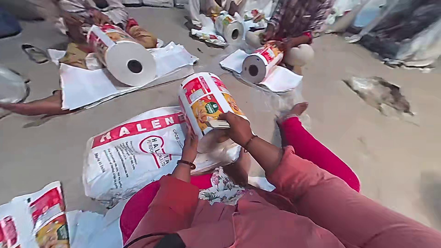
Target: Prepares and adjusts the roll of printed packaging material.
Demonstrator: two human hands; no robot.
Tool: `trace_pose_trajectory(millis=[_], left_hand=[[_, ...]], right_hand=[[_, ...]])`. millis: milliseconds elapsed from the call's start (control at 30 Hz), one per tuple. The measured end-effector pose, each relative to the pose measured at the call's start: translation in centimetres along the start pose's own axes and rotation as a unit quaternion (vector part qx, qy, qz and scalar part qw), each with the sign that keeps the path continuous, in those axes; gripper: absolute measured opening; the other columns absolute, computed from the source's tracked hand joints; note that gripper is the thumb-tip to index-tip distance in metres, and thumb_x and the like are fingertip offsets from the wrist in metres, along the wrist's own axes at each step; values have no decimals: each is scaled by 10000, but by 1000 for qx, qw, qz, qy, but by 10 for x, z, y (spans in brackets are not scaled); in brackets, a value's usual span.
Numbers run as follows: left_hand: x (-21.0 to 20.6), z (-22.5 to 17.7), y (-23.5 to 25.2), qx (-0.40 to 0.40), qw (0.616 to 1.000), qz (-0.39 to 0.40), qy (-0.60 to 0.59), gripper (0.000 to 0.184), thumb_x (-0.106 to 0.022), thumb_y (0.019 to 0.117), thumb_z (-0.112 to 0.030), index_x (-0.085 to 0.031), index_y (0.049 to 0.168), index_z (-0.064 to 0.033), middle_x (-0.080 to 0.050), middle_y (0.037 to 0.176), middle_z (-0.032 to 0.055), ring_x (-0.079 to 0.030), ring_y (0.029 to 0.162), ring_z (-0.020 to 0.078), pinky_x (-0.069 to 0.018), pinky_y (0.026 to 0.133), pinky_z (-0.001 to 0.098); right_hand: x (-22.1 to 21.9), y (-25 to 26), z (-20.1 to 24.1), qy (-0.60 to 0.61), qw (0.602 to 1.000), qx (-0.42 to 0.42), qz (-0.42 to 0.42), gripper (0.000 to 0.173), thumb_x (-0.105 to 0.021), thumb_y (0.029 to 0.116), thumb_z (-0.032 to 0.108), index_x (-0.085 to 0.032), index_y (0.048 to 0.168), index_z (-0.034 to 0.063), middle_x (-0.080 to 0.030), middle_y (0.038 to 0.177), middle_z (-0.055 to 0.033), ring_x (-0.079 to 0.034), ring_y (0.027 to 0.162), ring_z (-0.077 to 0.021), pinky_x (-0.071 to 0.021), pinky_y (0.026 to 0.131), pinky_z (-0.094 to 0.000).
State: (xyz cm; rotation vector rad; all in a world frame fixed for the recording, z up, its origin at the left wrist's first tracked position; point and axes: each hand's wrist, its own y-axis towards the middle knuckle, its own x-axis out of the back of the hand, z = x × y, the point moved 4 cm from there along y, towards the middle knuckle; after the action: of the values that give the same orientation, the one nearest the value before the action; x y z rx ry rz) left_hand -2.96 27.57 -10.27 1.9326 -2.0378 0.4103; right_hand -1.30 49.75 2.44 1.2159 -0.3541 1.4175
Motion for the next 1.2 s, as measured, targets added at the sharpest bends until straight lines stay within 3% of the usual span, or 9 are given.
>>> trace_pose_trajectory(millis=[233,333,433,600,700,767,867,967,1200], left_hand=[[0,14,-45,108,990,47,-78,722,-525,1061,-419,-170,1660,-227,-326,1651,176,-498,1398,382,-500,1020,621],[5,11,-62,113,988,55,-86,799,-620,1028,-349,-153,1662,-211,-314,1654,177,-486,1411,373,-497,1030,610],[9,12,-68,117,988,59,-84,765,-619,1030,-317,-189,1657,-225,-328,1646,176,-497,1401,366,-505,1023,597],[14,17,-77,140,986,63,-72,710,-640,1018,-326,-291,1631,-243,-360,1635,160,-505,1394,368,-497,1035,604],[15,9,-79,143,986,60,-56,721,-660,1008,-294,-299,1625,-197,-338,1636,196,-525,1368,386,-519,1023,582],[15,2,-76,107,994,32,-5,760,-722,957,-269,-344,1593,-94,-365,1595,260,-564,1309,393,-527,1021,526],[14,-8,-60,104,984,25,140,957,-822,852,-350,-315,1589,-10,-350,1598,282,-439,1434,416,-403,1165,534],[2,-9,-42,183,954,82,221,1161,-834,800,-503,-193,1614,22,-263,1641,286,-437,1420,470,-425,1117,613],[21,-20,-22,223,906,219,287,781,-703,914,-531,-490,1455,-9,-629,1344,227,-625,1235,402,-499,1012,618]], right_hand=[[-2,4,15,-42,996,-17,70,297,-642,956,109,-665,1247,53,-685,1231,-160,-663,1166,-314,-538,997,-521],[2,2,49,-84,977,-119,159,369,-619,1002,83,-588,1368,119,-588,1422,-96,-553,1341,-266,-442,1134,-491],[-8,1,28,-44,994,-6,103,334,-656,949,102,-649,1281,61,-652,1309,-161,-624,1237,-325,-514,1034,-521],[-17,-8,41,-73,994,10,77,417,-704,872,23,-644,1285,29,-628,1385,-172,-560,1350,-323,-369,1207,-490],[-5,-1,40,-96,993,-13,72,295,-694,889,94,-690,1183,75,-708,1178,-135,-681,1124,-317,-547,959,-535],[12,19,38,-85,991,-43,99,213,-678,920,135,-679,1117,54,-711,1054,-175,-703,994,-377,-557,805,-611],[30,79,23,-34,989,-85,117,269,-649,988,199,-650,1187,18,-692,1027,-232,-681,967,-425,-529,829,-653],[33,135,5,-22,991,-101,83,242,-610,1012,226,-641,1157,34,-690,975,-196,-683,925,-379,-530,810,-618],[-26,238,-3,-67,984,-105,125,327,-623,1009,247,-627,1284,70,-696,1121,-204,-675,1057,-392,-513,925,-627]])
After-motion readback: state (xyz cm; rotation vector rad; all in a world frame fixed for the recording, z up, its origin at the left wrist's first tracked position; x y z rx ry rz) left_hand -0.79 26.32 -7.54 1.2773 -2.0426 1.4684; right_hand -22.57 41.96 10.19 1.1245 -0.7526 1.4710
